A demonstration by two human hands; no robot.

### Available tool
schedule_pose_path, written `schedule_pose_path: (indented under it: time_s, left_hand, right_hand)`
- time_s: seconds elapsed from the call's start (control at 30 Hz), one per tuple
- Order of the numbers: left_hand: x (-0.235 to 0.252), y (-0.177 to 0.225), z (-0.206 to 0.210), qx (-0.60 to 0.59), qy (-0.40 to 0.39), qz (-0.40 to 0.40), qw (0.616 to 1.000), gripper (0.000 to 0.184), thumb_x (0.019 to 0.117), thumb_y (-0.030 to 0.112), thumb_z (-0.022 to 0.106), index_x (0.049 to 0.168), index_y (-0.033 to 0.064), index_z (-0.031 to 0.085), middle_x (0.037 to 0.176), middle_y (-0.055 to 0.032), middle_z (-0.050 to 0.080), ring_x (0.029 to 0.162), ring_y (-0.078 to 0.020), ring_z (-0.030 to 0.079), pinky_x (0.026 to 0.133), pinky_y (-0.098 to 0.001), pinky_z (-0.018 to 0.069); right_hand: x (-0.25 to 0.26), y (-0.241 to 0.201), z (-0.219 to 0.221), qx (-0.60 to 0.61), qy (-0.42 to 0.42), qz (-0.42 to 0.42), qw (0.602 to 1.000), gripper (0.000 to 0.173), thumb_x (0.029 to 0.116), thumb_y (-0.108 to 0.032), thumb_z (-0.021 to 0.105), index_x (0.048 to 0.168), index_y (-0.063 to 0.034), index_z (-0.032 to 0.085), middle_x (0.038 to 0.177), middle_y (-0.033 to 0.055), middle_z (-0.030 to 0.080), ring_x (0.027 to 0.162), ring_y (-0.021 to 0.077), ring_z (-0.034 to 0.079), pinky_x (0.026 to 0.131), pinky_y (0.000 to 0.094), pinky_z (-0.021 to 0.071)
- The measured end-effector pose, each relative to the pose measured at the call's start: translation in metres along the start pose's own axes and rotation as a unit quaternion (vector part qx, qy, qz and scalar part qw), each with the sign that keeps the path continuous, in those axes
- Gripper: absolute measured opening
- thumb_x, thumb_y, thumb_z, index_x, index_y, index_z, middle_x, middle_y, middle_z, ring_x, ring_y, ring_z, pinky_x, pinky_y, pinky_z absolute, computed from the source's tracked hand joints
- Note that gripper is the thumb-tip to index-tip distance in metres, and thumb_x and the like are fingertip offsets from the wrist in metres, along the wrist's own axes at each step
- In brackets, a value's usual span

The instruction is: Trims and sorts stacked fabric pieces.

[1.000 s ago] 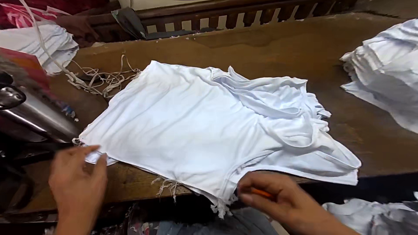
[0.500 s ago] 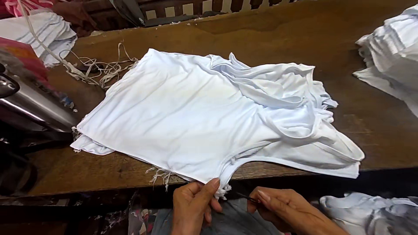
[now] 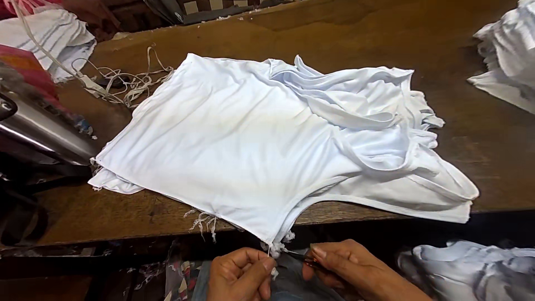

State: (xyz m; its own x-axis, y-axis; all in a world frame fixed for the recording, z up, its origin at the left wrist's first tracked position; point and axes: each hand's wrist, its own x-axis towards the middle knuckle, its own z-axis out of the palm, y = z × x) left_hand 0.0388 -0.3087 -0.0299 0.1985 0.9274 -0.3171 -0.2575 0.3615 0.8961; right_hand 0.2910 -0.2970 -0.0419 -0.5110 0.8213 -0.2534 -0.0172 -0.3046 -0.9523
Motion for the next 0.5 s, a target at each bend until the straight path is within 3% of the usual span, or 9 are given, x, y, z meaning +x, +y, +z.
schedule_pose_path:
  time_s: [0.23,0.33,0.4,0.43,0.5]
  left_hand:
    - [-0.006,-0.001,0.000,-0.011,-0.020,0.023,0.999,0.009,0.0957,0.002,0.065,0.095,-0.0005,0.074,0.062,-0.0018,0.064,0.047,-0.0029,0.053,0.043,-0.0185,0.0444]
    - [-0.005,0.004,0.000,0.003,-0.016,0.038,0.999,0.009,0.0969,0.001,0.063,0.102,-0.0022,0.069,0.065,-0.0038,0.065,0.047,-0.0053,0.055,0.042,-0.0205,0.0458]
    - [0.001,0.006,0.000,-0.001,-0.021,0.032,0.999,0.019,0.0999,0.007,0.062,0.115,-0.0049,0.065,0.068,-0.0080,0.068,0.047,-0.0084,0.058,0.041,-0.0225,0.0486]
    - [0.006,0.007,0.000,-0.008,-0.025,0.021,0.999,0.023,0.1016,0.014,0.062,0.115,-0.0043,0.064,0.069,-0.0100,0.070,0.047,-0.0095,0.059,0.041,-0.0233,0.0500]
    - [0.014,0.007,0.003,-0.024,-0.020,-0.006,1.000,0.026,0.1015,0.025,0.065,0.103,-0.0014,0.068,0.070,-0.0124,0.071,0.047,-0.0113,0.061,0.042,-0.0246,0.0521]
  right_hand:
    - [0.014,0.003,0.007,0.036,0.022,0.027,0.999,0.041,0.1077,-0.038,0.043,0.090,-0.0146,0.072,0.055,-0.0124,0.043,0.043,-0.0026,0.034,0.040,0.0162,0.0269]
    - [0.013,-0.001,0.000,0.056,0.027,0.021,0.998,0.041,0.1069,-0.043,0.046,0.091,-0.0152,0.073,0.055,-0.0126,0.042,0.043,-0.0034,0.033,0.039,0.0152,0.0267]
    - [0.009,-0.002,-0.005,0.058,0.031,0.009,0.998,0.042,0.1064,-0.045,0.047,0.092,-0.0154,0.073,0.056,-0.0130,0.042,0.043,-0.0039,0.033,0.039,0.0147,0.0269]
    - [0.008,-0.002,-0.007,0.055,0.035,0.004,0.998,0.042,0.1065,-0.046,0.048,0.093,-0.0153,0.073,0.056,-0.0133,0.042,0.044,-0.0041,0.033,0.039,0.0145,0.0271]
    - [0.005,0.000,-0.008,0.051,0.044,-0.004,0.998,0.042,0.1067,-0.045,0.048,0.094,-0.0144,0.074,0.056,-0.0131,0.042,0.043,-0.0039,0.033,0.039,0.0146,0.0270]
